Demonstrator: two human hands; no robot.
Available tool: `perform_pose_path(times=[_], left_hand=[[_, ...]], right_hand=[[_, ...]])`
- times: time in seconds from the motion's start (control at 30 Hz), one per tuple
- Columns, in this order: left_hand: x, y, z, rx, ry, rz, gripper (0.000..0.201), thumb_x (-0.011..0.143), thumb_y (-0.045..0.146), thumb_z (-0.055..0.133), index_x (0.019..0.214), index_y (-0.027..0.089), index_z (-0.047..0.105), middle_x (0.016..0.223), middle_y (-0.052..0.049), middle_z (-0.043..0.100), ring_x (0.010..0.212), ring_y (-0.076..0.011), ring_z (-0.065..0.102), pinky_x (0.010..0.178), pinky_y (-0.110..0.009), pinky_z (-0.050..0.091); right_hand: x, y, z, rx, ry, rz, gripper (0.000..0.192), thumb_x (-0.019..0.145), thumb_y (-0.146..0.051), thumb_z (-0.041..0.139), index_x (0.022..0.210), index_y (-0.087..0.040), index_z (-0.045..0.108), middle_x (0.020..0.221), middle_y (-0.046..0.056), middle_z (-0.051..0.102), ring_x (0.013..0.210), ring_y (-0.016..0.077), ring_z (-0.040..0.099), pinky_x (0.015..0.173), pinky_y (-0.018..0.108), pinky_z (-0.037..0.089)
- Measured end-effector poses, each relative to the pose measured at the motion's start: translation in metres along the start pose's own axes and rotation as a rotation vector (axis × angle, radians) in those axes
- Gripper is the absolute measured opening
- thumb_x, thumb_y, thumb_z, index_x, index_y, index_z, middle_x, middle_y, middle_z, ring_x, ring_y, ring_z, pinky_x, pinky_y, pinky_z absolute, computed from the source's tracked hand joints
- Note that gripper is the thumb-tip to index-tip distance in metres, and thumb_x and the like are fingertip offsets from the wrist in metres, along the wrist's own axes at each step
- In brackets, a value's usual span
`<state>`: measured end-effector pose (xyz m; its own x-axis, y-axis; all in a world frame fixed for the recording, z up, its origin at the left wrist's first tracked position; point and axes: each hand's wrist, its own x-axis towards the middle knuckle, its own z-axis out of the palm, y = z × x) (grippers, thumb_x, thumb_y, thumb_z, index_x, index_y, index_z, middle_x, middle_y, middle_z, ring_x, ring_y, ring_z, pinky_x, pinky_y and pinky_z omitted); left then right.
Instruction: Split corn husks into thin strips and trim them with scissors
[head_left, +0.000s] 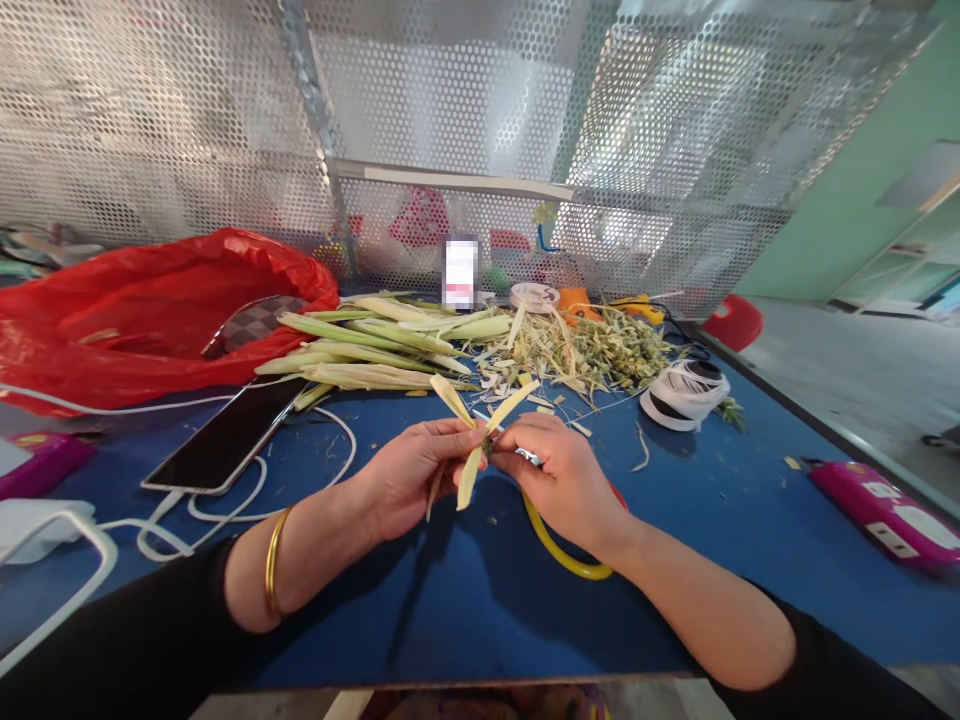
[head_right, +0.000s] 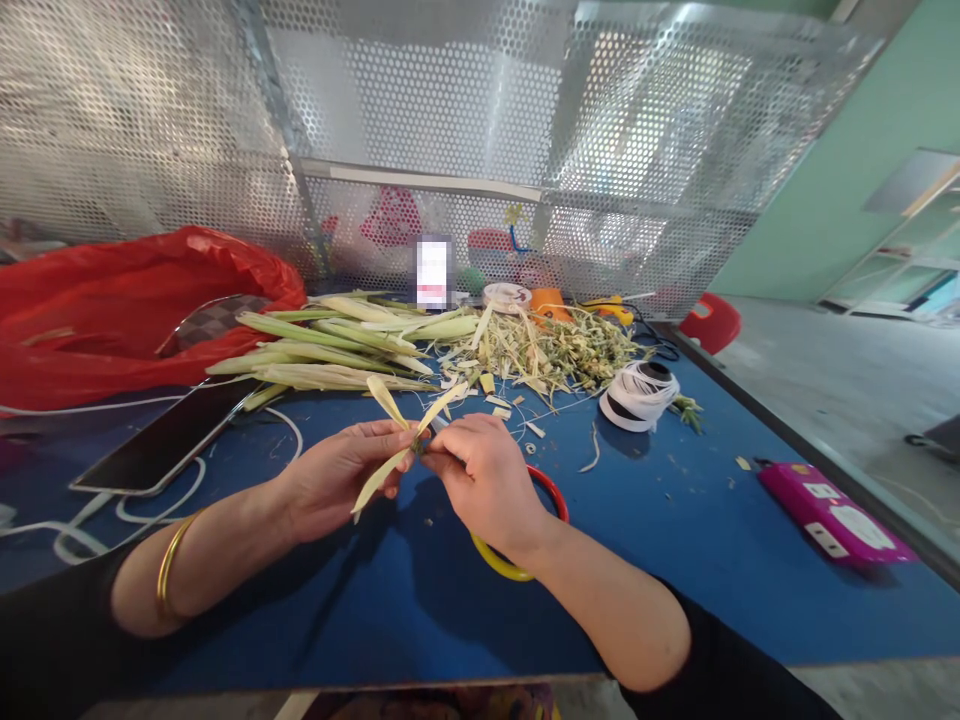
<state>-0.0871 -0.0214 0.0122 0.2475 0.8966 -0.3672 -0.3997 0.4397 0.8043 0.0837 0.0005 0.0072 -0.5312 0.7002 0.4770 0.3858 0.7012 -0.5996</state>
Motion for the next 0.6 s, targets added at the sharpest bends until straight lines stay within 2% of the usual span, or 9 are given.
perform_pose_path(times=[0.2,0.4,0.5,0.6], left_hand=[[-0.0013,0.0047,0.0052,-0.055,0.073,-0.027,0.008,0.079,0.008,0.06,0.075,0.011,0.067,0.052,0.002,0.057,0.038,-0.0043,0.047,0.037,-0.013,0.042],[-0.0052,0.0095,0.0051,-0.119,-0.027,-0.067,0.01,0.08,0.007,0.056,0.075,0.011,0.063,0.051,0.004,0.051,0.034,-0.0017,0.039,0.038,-0.013,0.042],[-0.005,0.0079,0.0035,-0.159,-0.044,-0.075,0.007,0.081,0.009,0.057,0.077,0.012,0.063,0.054,0.004,0.051,0.036,-0.0017,0.041,0.04,-0.014,0.044],[-0.0053,0.0053,0.0028,-0.172,-0.061,-0.082,0.005,0.081,0.012,0.059,0.079,0.011,0.063,0.057,0.004,0.053,0.039,-0.0026,0.044,0.043,-0.016,0.047]], right_hand=[[0.0002,-0.0005,-0.002,-0.134,0.033,0.028,0.016,0.083,-0.016,0.06,0.067,-0.019,0.06,0.068,0.001,0.064,0.069,0.0149,0.056,0.073,0.03,0.039],[0.0009,0.0011,-0.0056,-0.139,0.049,0.018,0.017,0.085,-0.019,0.058,0.068,-0.02,0.059,0.065,0.0,0.063,0.067,0.0147,0.057,0.079,0.031,0.039],[-0.0005,0.003,-0.0036,-0.188,0.085,-0.037,0.015,0.087,-0.015,0.055,0.074,-0.02,0.061,0.072,0.0,0.066,0.072,0.0143,0.059,0.091,0.035,0.035],[-0.002,0.0024,-0.0018,-0.193,0.103,-0.075,0.009,0.087,-0.019,0.057,0.08,-0.021,0.062,0.08,0.001,0.069,0.078,0.0153,0.062,0.096,0.037,0.032]])
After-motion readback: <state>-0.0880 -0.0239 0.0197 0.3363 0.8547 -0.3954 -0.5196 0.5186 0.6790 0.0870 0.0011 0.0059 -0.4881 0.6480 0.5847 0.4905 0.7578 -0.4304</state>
